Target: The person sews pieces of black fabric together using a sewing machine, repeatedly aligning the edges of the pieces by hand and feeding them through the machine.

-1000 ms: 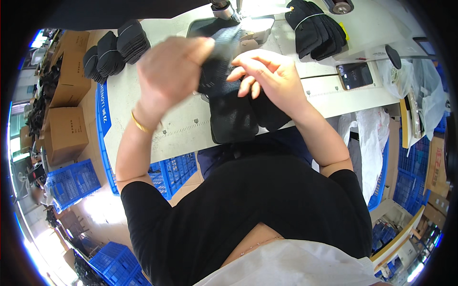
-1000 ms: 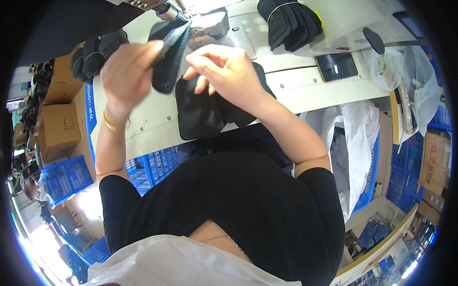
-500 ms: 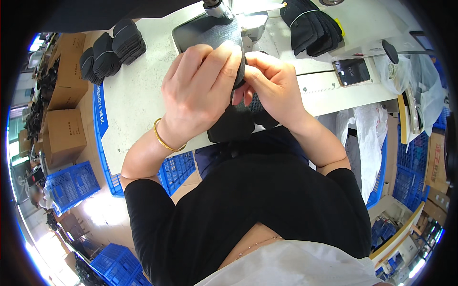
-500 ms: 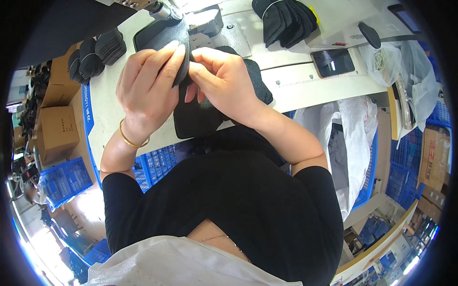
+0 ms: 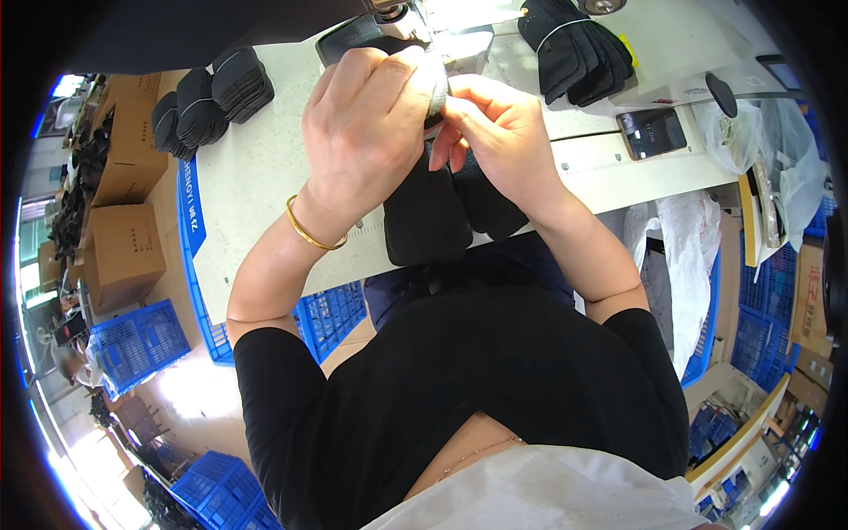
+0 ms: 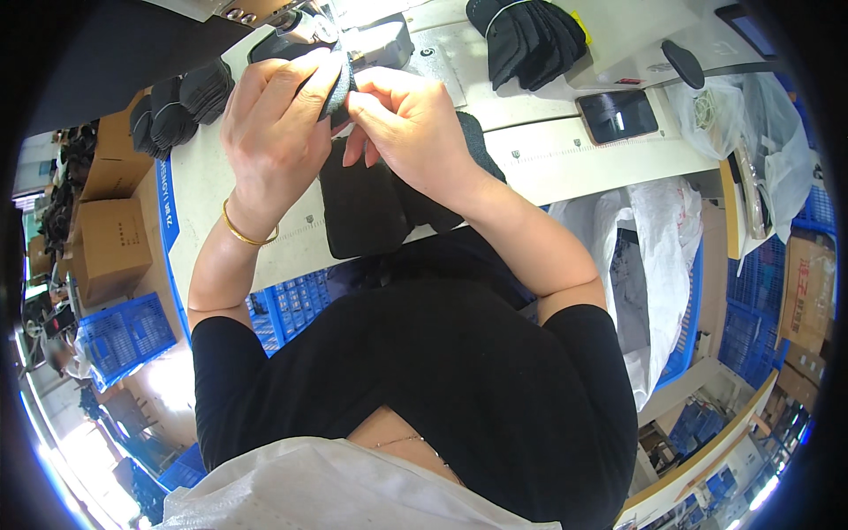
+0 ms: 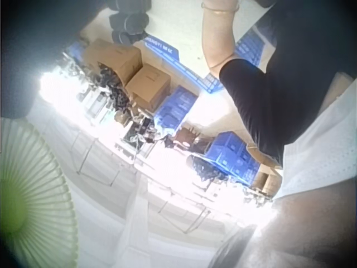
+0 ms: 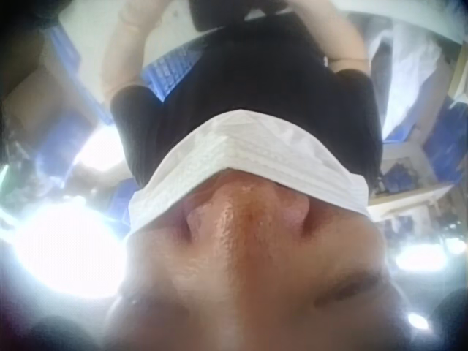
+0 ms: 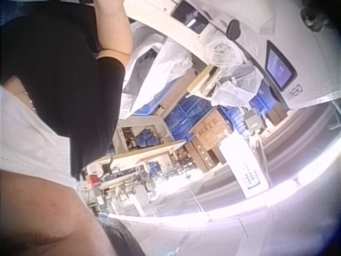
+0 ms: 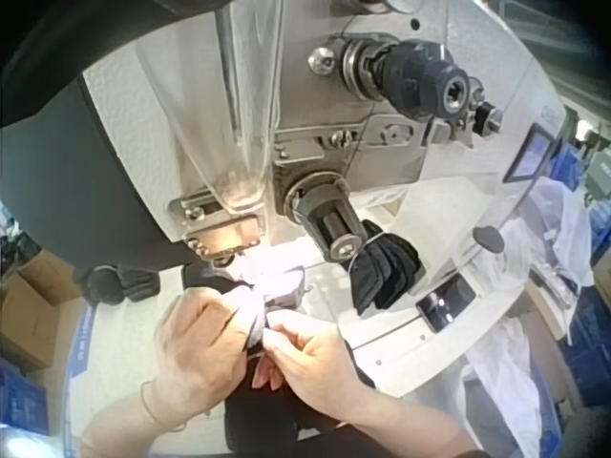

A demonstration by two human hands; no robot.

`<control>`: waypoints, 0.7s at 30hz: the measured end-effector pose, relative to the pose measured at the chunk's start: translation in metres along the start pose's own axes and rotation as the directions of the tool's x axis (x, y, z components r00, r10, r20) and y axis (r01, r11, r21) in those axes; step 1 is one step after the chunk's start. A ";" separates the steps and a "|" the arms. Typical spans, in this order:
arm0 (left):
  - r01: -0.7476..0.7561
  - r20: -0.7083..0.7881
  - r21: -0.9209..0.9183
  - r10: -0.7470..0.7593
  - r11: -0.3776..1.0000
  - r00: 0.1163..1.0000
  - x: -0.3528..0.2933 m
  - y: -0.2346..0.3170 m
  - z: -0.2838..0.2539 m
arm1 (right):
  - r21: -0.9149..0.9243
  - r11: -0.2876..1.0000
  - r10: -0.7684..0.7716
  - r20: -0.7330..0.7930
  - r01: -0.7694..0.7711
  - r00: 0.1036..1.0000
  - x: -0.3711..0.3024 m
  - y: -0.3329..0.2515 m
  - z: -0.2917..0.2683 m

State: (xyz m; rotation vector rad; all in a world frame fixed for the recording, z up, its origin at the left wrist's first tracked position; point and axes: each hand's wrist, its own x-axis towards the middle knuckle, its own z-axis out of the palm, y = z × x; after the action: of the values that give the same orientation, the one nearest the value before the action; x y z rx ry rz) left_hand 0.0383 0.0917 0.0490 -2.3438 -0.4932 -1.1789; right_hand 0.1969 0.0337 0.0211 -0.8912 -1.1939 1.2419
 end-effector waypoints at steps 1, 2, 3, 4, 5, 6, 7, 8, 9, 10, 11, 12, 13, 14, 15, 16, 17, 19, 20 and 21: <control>0.001 0.014 -0.005 -0.001 1.000 1.000 -0.001 0.000 -0.001 | -0.029 1.000 -0.005 0.014 0.006 1.000 0.000 0.000 -0.001; 0.002 0.014 -0.005 -0.002 1.000 1.000 -0.001 0.001 -0.002 | -0.059 0.998 -0.010 0.028 0.011 1.000 -0.001 0.000 -0.002; 0.018 0.016 -0.026 -0.017 1.000 1.000 -0.002 0.002 -0.002 | -0.060 0.998 -0.009 0.028 0.011 1.000 -0.001 0.001 -0.001; 0.034 0.017 -0.046 -0.034 0.998 0.999 -0.002 0.003 -0.003 | -0.028 0.999 -0.018 0.009 0.018 1.000 -0.002 0.000 0.000; 0.036 0.016 -0.046 -0.035 0.998 0.999 -0.001 0.005 -0.006 | 0.003 1.000 -0.026 -0.011 0.026 1.000 -0.004 -0.001 0.001; 0.109 -0.014 -0.116 -0.111 0.987 0.994 -0.001 0.006 -0.011 | 0.000 1.000 -0.024 -0.011 0.024 1.000 -0.007 -0.001 -0.001; 0.180 -0.039 -0.180 -0.190 0.967 0.981 -0.002 0.005 -0.015 | -0.051 0.999 -0.018 -0.050 0.016 0.999 -0.011 -0.002 -0.005; 0.291 -0.064 -0.230 -0.313 0.929 0.948 -0.011 0.002 -0.017 | -0.101 0.995 -0.016 -0.092 0.007 0.996 -0.014 -0.002 -0.009; 0.497 -0.119 -0.377 -0.573 0.781 0.811 -0.021 0.005 -0.011 | -0.102 0.995 -0.017 -0.087 0.008 0.996 -0.019 0.002 -0.017; 0.658 0.040 -0.603 -0.806 0.452 0.590 -0.024 0.003 -0.008 | -0.562 0.817 -0.214 -0.089 0.128 0.973 -0.026 0.011 -0.030; 0.689 0.262 -0.724 -0.907 0.041 0.330 -0.025 -0.001 -0.005 | -0.883 0.432 -0.385 0.004 0.184 0.923 -0.033 0.022 -0.041; 0.689 0.264 -0.724 -0.907 0.038 0.328 -0.027 -0.011 -0.003 | -0.922 0.377 -0.300 -0.036 0.084 0.953 -0.041 0.034 -0.049; 0.668 0.533 -0.708 -0.794 -0.229 0.293 -0.027 -0.027 -0.002 | -0.923 0.376 -0.297 -0.033 0.084 0.954 -0.047 0.041 -0.052; 0.632 0.752 -0.611 -0.598 -0.477 0.276 -0.022 -0.040 0.002 | -0.921 0.383 -0.257 -0.038 0.066 0.966 -0.051 0.046 -0.054; 0.707 0.708 -0.605 -0.654 -0.366 0.267 -0.011 -0.048 0.011 | -0.919 0.391 -0.217 -0.042 0.047 0.975 -0.053 0.051 -0.056; 0.776 0.659 -0.579 -0.703 -0.250 0.266 0.000 -0.055 0.020 | -0.921 0.382 -0.275 -0.033 0.078 0.961 -0.053 0.057 -0.058; 0.776 0.656 -0.580 -0.707 -0.249 0.263 0.000 -0.061 0.024 | -0.920 0.383 -0.275 -0.028 0.083 0.961 -0.052 0.059 -0.056; 0.858 0.543 -0.501 -0.730 0.114 0.414 -0.005 -0.075 0.031 | -0.923 0.372 -0.334 -0.037 0.095 0.942 -0.050 0.060 -0.051; 0.855 0.494 -0.429 -0.717 0.291 0.492 -0.009 -0.082 0.033 | -0.921 0.376 -0.333 -0.030 0.103 0.942 -0.051 0.060 -0.048; 0.820 0.452 -0.344 -0.685 0.457 0.572 -0.012 -0.089 0.038 | -0.920 0.373 -0.356 -0.024 0.118 0.934 -0.051 0.061 -0.048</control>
State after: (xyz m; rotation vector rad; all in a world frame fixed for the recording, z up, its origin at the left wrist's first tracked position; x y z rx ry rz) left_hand 0.0107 0.1848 0.0411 -2.8463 -1.6733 -1.5329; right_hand 0.2350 -0.0019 -0.0558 -1.5285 -1.7659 0.0916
